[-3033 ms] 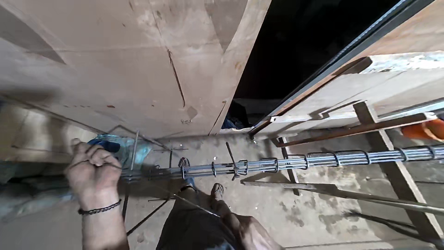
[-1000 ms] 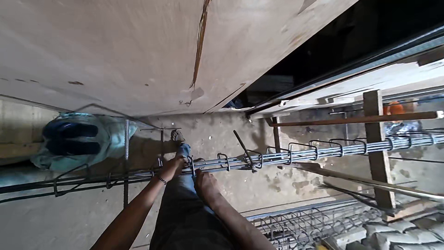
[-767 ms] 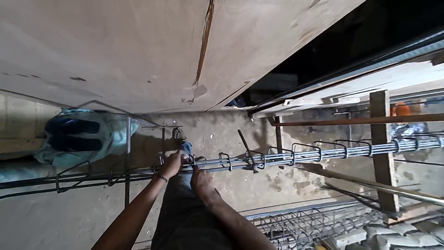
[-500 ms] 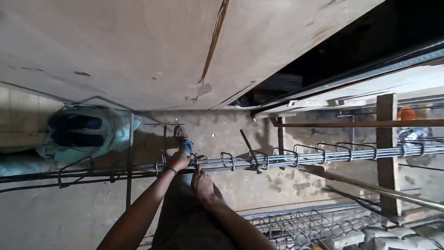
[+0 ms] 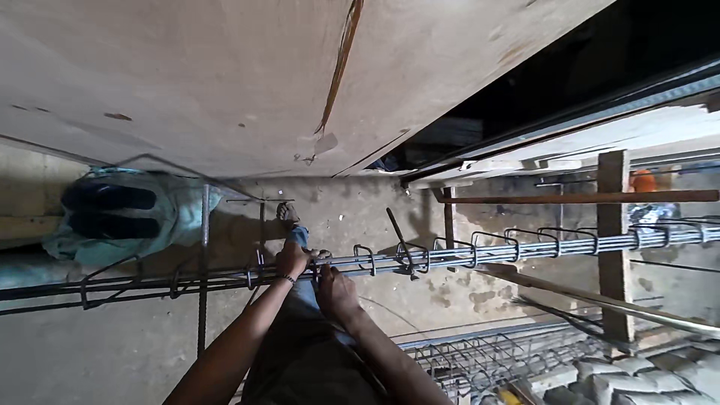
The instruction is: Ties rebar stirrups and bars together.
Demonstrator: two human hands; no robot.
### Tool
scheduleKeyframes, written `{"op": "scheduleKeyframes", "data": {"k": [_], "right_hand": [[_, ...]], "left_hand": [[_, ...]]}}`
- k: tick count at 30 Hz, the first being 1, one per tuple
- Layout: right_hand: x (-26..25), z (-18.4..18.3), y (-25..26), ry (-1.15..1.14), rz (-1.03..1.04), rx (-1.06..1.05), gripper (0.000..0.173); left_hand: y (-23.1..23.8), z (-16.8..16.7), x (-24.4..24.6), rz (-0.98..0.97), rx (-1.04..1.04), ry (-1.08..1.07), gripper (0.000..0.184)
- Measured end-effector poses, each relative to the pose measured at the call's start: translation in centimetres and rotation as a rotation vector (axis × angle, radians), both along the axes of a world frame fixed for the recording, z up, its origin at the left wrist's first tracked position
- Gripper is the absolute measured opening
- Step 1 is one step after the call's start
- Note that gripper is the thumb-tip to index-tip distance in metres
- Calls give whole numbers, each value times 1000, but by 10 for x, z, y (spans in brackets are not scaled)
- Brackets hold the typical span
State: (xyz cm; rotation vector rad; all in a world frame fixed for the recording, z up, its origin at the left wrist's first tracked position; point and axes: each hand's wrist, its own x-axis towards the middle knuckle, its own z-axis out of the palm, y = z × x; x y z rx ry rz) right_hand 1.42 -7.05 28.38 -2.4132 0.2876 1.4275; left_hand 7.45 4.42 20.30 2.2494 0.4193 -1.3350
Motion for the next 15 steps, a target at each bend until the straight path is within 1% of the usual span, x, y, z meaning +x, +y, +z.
{"op": "scheduleKeyframes", "data": {"k": [2, 3, 5, 6, 7, 8, 10, 11, 13, 15], "right_hand": [[7, 3, -9, -91, 90, 19, 33], [10, 0, -13, -199, 147, 32, 33], [22, -14, -22, -416, 255, 63, 28], [32, -23, -26, -463, 284, 80, 27], [43, -34, -32, -461, 288, 96, 25], [54, -44, -37, -409, 269, 106, 28], [76, -64, -49, -210, 188, 138, 40], [82, -75, -56, -120, 140, 180, 42], [87, -99, -68, -35, 81, 319, 41], [89, -107, -76, -4, 70, 468, 35]], "left_hand": [[1, 0, -4, 27, -21, -31, 53], [0, -1, -6, 30, -27, -54, 49], [-2, -1, -8, 39, -32, -100, 40], [-2, -1, -9, 65, -42, -117, 38], [-2, -1, -10, 95, -48, -125, 37], [-2, -2, -10, 117, -48, -123, 38], [0, -5, -12, 131, -68, -121, 39], [2, -8, -15, 130, -88, -137, 39], [8, -16, -20, 121, -155, -176, 40], [10, -16, -20, 96, -174, -160, 39]]}}
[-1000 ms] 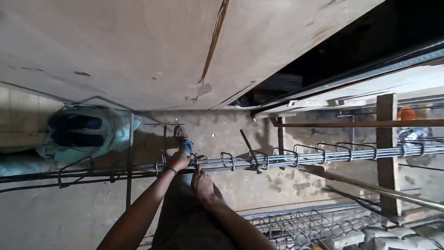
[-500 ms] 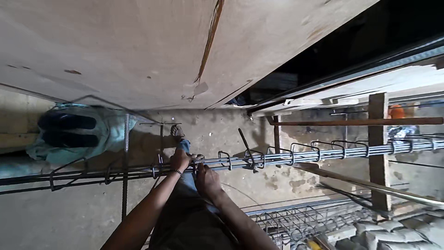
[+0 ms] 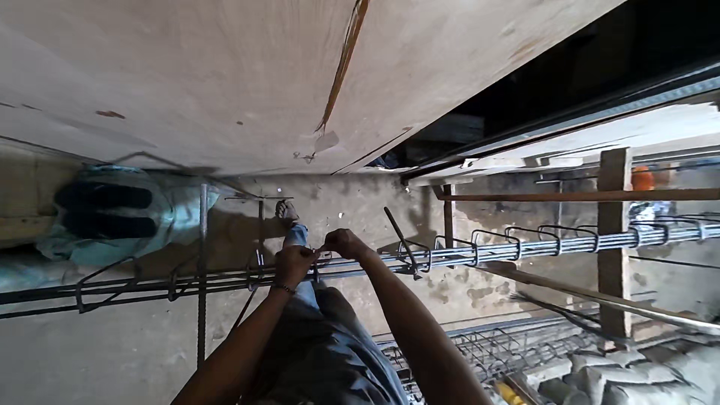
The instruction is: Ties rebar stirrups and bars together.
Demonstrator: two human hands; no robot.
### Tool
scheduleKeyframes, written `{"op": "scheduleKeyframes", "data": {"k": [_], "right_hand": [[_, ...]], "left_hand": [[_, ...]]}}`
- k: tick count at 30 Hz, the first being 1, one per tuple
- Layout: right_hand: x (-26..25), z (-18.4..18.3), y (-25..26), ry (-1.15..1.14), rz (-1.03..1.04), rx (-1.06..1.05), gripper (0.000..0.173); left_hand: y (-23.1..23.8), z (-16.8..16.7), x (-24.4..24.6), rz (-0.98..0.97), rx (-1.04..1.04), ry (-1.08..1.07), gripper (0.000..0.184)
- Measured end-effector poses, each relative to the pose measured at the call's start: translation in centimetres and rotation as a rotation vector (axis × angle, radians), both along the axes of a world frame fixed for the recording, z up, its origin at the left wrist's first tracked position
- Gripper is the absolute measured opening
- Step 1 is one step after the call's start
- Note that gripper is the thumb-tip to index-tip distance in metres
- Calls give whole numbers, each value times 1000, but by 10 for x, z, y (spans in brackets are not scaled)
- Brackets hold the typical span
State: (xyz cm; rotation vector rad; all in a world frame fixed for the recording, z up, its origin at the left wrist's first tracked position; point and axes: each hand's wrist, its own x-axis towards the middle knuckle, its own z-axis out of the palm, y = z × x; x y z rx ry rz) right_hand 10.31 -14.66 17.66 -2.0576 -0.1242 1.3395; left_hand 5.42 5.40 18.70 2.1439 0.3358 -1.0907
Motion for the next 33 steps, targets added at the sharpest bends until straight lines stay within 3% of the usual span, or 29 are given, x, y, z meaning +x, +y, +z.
{"op": "scheduleKeyframes", "data": {"k": [3, 9, 12, 20, 23, 27, 29, 33], "right_hand": [[5, 4, -21, -24, 59, 43, 25], [19, 12, -56, -120, 328, -297, 23], [17, -7, -52, -64, 246, -209, 21], [18, -31, -40, 348, 89, -4, 19], [21, -31, -37, 329, 126, 3, 22], [18, -29, -37, 198, -16, 24, 35], [17, -27, -39, 119, 88, 15, 32], [25, -13, -40, 221, 399, -47, 27]], "left_hand": [[-3, 5, 3, -10, 32, 33, 38], [-5, 8, 4, 25, 56, 79, 34], [-6, 7, 2, 62, 50, 78, 35], [-6, 5, 2, 34, 81, 83, 37], [-7, 5, 2, 39, 93, 78, 38], [-5, 3, 0, 68, 61, 39, 32], [-6, 5, 1, 60, 66, 47, 32], [-5, 4, 0, 41, 57, 36, 31]]}}
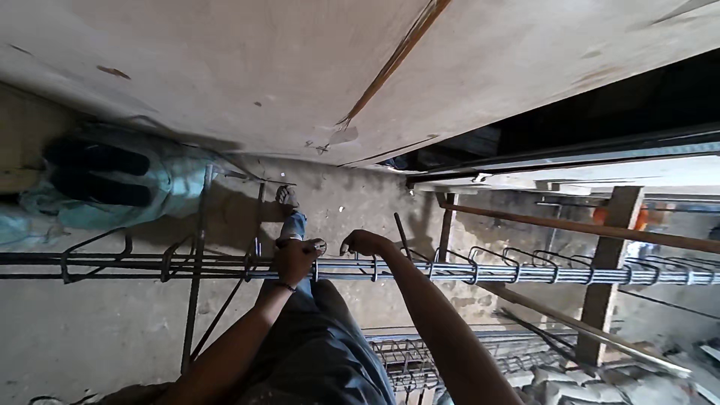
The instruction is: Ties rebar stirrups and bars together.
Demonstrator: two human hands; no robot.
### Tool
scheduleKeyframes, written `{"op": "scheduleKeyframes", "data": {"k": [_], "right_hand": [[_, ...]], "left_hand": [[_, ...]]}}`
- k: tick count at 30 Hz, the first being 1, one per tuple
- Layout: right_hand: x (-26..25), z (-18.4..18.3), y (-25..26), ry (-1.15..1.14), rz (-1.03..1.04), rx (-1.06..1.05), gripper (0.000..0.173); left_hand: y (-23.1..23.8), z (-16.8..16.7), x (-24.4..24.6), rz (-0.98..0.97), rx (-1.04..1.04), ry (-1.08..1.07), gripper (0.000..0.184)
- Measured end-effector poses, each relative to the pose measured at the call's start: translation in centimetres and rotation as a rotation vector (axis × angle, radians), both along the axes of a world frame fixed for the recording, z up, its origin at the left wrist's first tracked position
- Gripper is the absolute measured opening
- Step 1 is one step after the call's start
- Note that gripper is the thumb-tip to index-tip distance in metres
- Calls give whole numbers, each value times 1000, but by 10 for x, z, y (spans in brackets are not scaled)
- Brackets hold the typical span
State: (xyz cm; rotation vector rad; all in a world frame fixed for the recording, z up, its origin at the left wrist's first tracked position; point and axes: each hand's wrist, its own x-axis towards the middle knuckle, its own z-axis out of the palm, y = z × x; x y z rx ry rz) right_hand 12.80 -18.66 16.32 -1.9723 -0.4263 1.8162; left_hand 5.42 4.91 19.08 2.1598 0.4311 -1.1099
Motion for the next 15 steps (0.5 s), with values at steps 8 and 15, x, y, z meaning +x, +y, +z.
{"op": "scheduleKeyframes", "data": {"k": [8, 15], "right_hand": [[7, -4, 0, 147, 108, 34, 22], [-3, -20, 7, 189, 94, 60, 21]], "left_hand": [[-3, 1, 2, 5, -3, 16, 29], [-2, 3, 2, 1, 14, 24, 30]]}}
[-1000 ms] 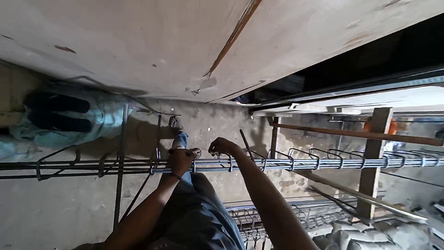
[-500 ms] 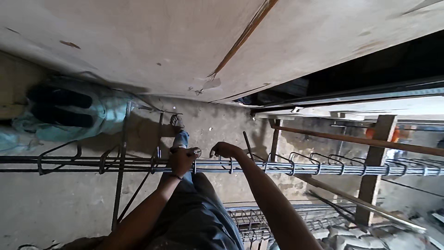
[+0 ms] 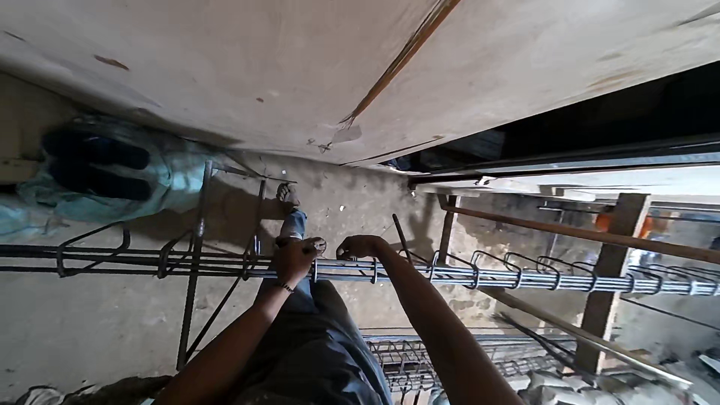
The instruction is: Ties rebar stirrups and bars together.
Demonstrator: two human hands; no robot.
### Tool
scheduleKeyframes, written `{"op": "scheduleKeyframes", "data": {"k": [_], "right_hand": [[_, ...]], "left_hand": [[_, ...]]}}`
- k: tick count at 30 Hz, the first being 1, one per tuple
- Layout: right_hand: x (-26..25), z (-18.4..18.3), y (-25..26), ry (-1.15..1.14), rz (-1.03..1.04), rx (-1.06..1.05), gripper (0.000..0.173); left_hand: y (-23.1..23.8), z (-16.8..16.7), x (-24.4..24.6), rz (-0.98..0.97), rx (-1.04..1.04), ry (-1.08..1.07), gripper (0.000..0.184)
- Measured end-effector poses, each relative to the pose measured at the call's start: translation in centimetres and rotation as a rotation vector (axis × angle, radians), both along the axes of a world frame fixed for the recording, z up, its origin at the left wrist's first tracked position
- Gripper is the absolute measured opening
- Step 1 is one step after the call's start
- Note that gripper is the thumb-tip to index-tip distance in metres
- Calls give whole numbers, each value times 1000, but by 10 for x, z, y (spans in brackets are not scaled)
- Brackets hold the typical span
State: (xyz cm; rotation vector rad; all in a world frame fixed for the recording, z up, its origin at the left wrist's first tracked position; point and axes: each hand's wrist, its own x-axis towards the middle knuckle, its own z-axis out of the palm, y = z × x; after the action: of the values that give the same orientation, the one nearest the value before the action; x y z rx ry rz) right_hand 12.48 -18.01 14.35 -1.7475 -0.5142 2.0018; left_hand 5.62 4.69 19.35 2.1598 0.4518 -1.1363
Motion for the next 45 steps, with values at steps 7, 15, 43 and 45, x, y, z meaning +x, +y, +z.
{"op": "scheduleKeyframes", "data": {"k": [7, 15, 43, 45], "right_hand": [[11, 14, -15, 66, -51, 11, 29], [-5, -4, -11, 91, -304, 165, 38], [-83, 163, 94, -305, -389, -561, 42], [-82, 168, 87, -410, -254, -505, 42]], "left_hand": [[-1, -8, -3, -9, -8, -5, 32], [0, 1, 2, -3, 14, 14, 32], [4, -1, -1, -39, -32, -13, 36], [3, 0, 0, -40, -31, -35, 34]]}}
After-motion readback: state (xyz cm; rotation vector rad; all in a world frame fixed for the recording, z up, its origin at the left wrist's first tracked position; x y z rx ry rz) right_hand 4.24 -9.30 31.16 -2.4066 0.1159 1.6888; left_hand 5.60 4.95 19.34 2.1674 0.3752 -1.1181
